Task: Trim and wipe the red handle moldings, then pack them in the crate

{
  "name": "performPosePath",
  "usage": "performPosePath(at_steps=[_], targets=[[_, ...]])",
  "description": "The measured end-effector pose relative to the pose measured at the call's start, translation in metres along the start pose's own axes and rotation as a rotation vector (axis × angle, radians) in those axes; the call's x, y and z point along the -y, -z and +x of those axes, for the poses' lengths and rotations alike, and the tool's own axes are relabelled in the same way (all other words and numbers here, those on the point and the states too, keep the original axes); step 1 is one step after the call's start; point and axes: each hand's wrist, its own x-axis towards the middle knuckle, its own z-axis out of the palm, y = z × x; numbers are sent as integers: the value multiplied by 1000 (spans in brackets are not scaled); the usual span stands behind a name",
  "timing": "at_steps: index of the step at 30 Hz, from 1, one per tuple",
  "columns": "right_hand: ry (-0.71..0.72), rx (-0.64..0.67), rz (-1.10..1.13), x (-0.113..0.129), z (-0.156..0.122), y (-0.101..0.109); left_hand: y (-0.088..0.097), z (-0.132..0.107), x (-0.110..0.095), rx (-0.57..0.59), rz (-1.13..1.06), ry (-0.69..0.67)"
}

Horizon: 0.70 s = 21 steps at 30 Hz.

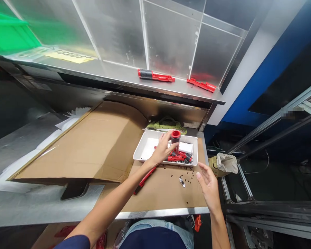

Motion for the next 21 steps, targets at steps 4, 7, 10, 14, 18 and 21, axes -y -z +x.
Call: performPosePath(at_steps=[4,7,10,14,18,21], targets=[[-253,149,222,-45,2,-27,-5,-60,21,-114,-18,28],[-350,240,288,-76,5,-57,-11,-123,53,-164,0,105],[-401,270,240,-102,11,-80,-6,-185,95,-248,257,176],[-434,316,17,-124,23,-107,22,-239,142,-357,662,187],[-327,349,-337,-121,32,-127,39,-253,165,-307,988,124],[-165,364,-642,-105,50,-130,33,-244,173,-412,1125,172]])
